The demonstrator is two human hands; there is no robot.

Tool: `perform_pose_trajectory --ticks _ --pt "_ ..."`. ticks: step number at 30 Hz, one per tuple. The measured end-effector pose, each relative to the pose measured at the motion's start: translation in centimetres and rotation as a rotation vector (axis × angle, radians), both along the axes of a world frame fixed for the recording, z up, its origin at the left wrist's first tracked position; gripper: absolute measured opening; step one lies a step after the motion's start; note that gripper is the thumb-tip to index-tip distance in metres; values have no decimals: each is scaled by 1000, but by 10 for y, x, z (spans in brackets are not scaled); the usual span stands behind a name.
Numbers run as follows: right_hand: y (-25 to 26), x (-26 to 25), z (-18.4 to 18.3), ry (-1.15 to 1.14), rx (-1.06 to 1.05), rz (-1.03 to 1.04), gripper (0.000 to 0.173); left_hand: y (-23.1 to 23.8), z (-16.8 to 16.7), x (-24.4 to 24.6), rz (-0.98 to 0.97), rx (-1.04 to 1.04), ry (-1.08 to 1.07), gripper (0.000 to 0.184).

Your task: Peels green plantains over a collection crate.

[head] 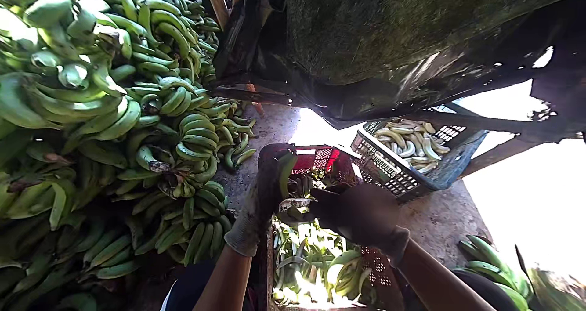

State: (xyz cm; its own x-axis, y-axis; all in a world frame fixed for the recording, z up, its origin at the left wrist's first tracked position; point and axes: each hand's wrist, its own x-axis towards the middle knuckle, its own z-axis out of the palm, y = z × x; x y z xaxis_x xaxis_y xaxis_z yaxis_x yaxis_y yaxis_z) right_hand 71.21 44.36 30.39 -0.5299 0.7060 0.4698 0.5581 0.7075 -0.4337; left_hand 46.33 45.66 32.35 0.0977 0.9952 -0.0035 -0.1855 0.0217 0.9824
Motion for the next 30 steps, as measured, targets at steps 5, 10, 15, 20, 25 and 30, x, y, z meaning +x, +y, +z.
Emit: perform_pose_trajectory --ticks 5,10,15,20,25,30 --pt "29 5 17 -38 -161 -428 35 -16 -2 16 -105 -57 -124 49" --pt "31 32 23 147 -342 -278 41 -9 4 -2 -175 -94 -183 49" --pt "-10 -4 27 1 -475 12 45 -1 -8 -3 15 -8 -157 46" --pt "18 -2 19 -27 -138 -346 32 -21 -6 18 -121 -45 -207 44" --pt "34 29 22 234 -282 -349 48 -19 4 13 -172 -166 -257 48" --pt "-7 -4 13 169 -482 29 43 2 -6 11 258 123 -75 49"
